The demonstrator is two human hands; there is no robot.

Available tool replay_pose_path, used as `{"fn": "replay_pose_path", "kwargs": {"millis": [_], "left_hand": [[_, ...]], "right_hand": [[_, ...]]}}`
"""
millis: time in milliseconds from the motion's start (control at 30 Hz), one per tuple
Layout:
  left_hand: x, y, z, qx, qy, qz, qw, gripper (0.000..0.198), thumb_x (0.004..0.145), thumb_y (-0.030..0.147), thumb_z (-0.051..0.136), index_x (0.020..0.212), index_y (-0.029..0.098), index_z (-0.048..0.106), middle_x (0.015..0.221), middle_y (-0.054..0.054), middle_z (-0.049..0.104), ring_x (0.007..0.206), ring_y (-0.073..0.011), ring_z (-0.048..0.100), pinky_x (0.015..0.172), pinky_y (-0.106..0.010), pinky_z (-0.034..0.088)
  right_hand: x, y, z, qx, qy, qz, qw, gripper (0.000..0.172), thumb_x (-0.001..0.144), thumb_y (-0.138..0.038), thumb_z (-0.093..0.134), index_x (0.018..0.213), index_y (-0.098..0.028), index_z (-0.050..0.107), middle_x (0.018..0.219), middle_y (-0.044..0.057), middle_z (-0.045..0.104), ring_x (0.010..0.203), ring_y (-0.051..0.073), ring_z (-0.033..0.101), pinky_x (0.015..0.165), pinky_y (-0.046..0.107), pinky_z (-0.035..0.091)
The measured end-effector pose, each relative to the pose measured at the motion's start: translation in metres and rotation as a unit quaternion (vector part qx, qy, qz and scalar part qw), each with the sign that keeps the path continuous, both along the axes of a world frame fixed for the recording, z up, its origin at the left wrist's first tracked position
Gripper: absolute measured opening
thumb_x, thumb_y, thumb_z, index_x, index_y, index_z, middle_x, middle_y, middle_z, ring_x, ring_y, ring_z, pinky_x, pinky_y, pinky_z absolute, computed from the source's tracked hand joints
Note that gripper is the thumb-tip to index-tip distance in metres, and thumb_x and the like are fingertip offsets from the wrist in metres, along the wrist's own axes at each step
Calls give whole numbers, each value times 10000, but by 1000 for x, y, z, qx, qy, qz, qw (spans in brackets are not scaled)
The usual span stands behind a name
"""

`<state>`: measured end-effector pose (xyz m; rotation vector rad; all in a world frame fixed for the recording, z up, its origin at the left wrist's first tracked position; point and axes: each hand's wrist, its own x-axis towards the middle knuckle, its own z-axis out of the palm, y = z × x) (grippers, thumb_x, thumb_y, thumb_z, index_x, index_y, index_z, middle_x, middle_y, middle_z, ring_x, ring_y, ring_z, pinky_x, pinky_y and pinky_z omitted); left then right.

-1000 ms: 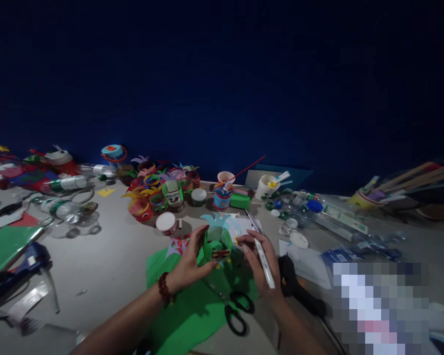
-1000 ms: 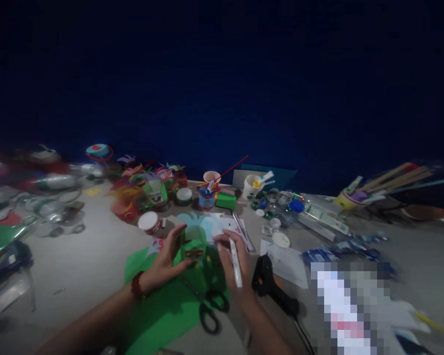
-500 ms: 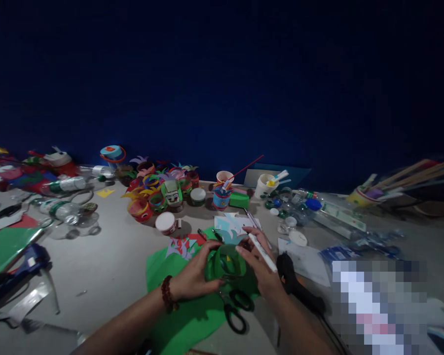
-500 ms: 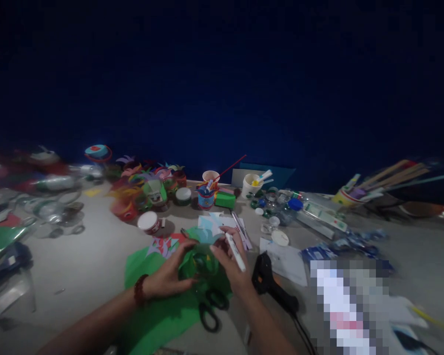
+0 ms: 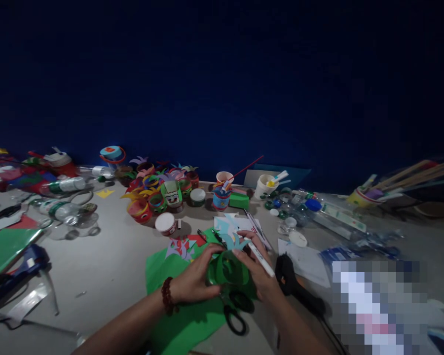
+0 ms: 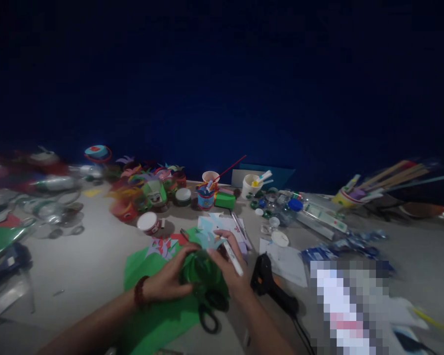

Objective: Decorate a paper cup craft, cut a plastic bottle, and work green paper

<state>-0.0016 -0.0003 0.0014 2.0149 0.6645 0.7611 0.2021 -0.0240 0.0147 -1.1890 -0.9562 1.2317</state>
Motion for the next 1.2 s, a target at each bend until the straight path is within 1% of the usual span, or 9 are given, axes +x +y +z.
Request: {"fn": "replay_pose_path", "kwargs": {"millis": [167,267,433,600,667,800,900,1033,1200], "left_hand": [[-1,0,1,-18,7,2,1000,726,732,188,707,1362,213,347,1344,-147,495,1259,-312,505,1080,-466,436],[-1,0,0,-40,6,1,999,746,738,231,730,1376,213,344,1353,-148,490,1273,-318,497,1086,-463,433],[-2,0,-5,-74,0,6,997,772,743,268,767,1389,221,346,1360,-141,495,1285,-314,492,1100,-458,425],[-2,-1,-8,-99,-16,-1,995,760,770,313,777,1390,218,348,1366,-146,490,1304,-317,476,1111,-469,419],[-2,-1,-8,-102,-19,-3,995,762,776,322,777,1394,222,342,1368,-148,487,1302,-318,477,1114,-474,414],[-2,-1,-8,-102,-21,-7,995,759,779,329,773,1390,222,335,1370,-151,476,1306,-317,473,1119,-473,403],[-2,-1,-10,-102,-21,-16,994,775,779,308,775,1400,231,317,1372,-144,475,1309,-309,472,1116,-467,405],[-1,-1,-10,-106,-20,-14,994,784,770,312,784,1396,230,321,1362,-148,479,1288,-316,482,1102,-473,416],[0,-1,-7,-123,-46,-19,991,755,782,360,778,1376,230,330,1331,-135,484,1272,-304,484,1087,-458,419]], "right_hand": [[-1,1,3,-30,49,-4,998,448,747,-364,810,1138,-295,605,880,-25,613,700,165,580,619,267,468],[-2,1,5,-38,39,-12,998,451,742,-377,804,1141,-288,612,836,-24,628,691,176,580,615,273,465],[-1,1,3,-44,40,-20,998,394,751,-368,782,1105,-288,630,804,-30,622,700,176,571,613,267,462],[0,3,2,-42,15,-33,998,464,741,-354,785,1170,-306,615,815,-38,626,707,180,572,632,271,459],[0,3,3,-45,23,-27,998,448,740,-360,781,1154,-299,622,812,-35,622,712,189,574,632,276,458],[-1,2,4,-56,41,-20,997,428,733,-362,778,1127,-294,625,745,-52,580,651,178,546,581,263,422],[0,1,3,-55,13,-13,998,422,740,-353,770,1130,-297,619,759,-49,590,675,185,550,611,273,428],[1,1,1,-46,-43,-29,998,408,745,-352,759,1128,-297,629,788,-41,610,693,194,544,635,280,427],[0,1,0,-43,-10,-23,999,405,759,-343,742,1146,-297,632,778,-42,588,698,191,544,635,275,430]]}}
